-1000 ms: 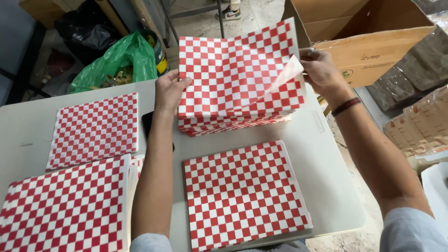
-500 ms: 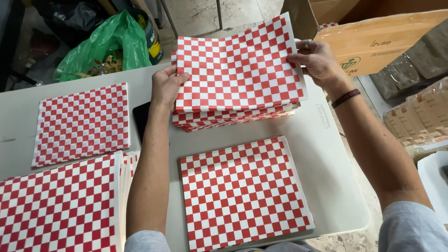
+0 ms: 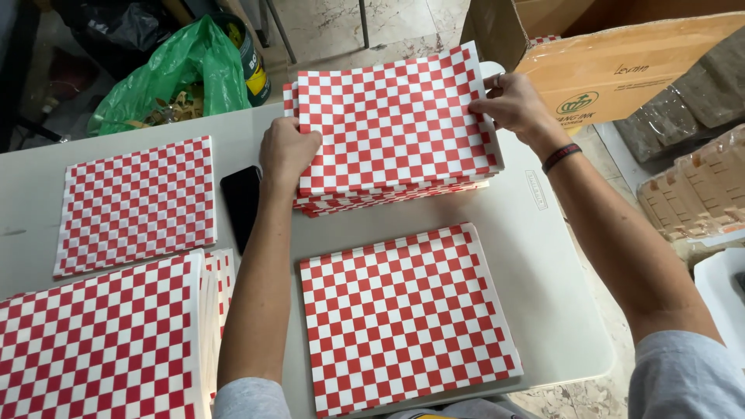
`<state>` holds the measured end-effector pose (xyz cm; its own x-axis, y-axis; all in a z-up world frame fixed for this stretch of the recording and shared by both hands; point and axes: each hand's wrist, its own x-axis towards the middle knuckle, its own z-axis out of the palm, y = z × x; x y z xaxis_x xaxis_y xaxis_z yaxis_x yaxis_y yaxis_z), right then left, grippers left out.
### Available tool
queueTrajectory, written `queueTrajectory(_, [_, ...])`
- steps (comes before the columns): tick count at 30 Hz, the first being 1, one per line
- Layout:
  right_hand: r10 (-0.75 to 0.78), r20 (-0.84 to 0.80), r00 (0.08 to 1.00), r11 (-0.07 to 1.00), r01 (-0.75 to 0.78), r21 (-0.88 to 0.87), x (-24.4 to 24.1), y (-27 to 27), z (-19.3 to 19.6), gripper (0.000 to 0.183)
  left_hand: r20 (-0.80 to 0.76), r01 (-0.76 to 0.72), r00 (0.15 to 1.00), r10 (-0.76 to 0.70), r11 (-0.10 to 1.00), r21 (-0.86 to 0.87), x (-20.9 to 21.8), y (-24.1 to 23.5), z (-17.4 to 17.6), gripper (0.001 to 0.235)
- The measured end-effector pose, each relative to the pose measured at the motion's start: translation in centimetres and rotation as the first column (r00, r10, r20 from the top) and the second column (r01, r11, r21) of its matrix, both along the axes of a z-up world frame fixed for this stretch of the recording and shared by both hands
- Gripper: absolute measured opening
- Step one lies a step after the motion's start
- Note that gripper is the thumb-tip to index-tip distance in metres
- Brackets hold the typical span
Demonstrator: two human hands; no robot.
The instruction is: Folding and stacking checkered paper sheets on a table
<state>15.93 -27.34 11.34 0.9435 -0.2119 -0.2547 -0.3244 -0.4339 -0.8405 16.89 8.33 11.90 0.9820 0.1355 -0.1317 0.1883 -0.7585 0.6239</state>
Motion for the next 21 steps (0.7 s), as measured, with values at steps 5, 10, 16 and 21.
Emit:
queueTrajectory(5, [-0.003, -0.032, 0.999, 0.993, 0.0, -0.115, 0.6, 0.7, 0.5, 0.023, 0.18, 0.05, 0.975, -0.13, 0.918, 0.393, 0.7, -0.1, -1.7, 0.04])
queueTrajectory(10, [0.003, -0.037, 0.999, 0.985, -0.009, -0.171, 0.9, 1.0, 0.2, 0.023, 0.349, 0.489, 0.734, -0.583, 0.81, 0.324, -4.0, -0.8, 0.7, 0.051])
queueTrajectory(16, [-0.013, -0.032, 0.999, 0.981, 0.007, -0.192, 0.7, 1.2, 0.7, 0.017, 0.329, 0.633, 0.488, -0.808, 0.587, 0.504, -5.3, -1.8, -2.5, 0.067])
queueTrajectory(21, [-0.006, -0.063, 0.998, 0.988, -0.003, -0.153, 1.4, 0.8, 0.4, 0.023, 0.393, 0.623, 0.522, -0.757, 0.653, 0.431, -5.1, -2.0, -2.7, 0.044])
